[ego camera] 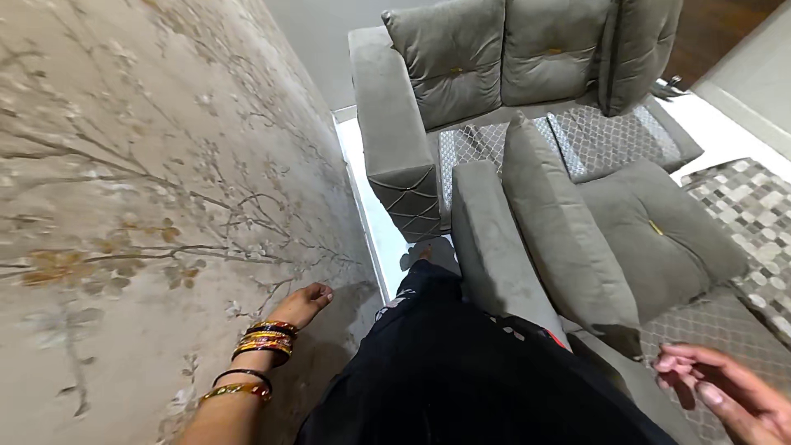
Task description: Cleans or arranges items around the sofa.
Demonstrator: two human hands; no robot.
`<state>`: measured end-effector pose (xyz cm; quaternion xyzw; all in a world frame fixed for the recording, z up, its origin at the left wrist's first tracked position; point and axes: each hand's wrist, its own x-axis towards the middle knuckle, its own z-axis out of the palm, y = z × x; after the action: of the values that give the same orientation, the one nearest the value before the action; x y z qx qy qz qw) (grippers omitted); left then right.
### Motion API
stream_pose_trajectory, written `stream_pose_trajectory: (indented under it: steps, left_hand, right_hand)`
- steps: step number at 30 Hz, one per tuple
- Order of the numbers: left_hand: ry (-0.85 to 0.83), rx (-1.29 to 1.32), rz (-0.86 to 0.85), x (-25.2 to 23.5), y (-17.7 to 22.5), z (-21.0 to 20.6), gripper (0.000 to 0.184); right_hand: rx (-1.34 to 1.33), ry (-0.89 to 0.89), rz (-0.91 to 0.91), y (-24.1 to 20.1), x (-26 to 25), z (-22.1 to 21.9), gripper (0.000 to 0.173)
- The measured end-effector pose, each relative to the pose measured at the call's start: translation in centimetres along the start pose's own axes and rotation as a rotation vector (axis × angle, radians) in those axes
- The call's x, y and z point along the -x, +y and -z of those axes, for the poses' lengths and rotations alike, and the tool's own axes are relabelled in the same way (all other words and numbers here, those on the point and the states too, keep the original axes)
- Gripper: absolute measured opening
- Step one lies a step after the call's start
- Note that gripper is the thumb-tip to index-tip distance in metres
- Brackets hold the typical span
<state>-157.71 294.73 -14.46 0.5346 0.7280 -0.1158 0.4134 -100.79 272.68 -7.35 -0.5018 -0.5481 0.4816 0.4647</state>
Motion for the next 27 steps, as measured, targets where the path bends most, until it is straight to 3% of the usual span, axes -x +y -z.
stream_pose_trajectory:
  steps: [7,14,19,27]
  left_hand:
    - [0.010,-0.020,-0.002,-0.4,-0.6,-0.4,0.032]
    - [0.017,-0.040,-0.027,-0.8,-1.4,-1.5,0.030]
    - [0.023,-0.066,-0.042,-1.0,-1.4,-1.6,0.031]
    - [0.010,-0.087,-0.025,-0.5,-1.4,-2.0,0.032]
  right_hand:
    - [-0.020,-0.031,-0.135,1.0,2.1,0.6,0.031]
    - [0.024,-0.051,-0.023,-0.6,-2.6,-1.0,0.031]
    - [0.070,-0.120,-0.053,-0.8,-4.5,-2.3,0.030]
    - [0.082,-0.085,-0.116,1.9,-6.1,-3.0,0.028]
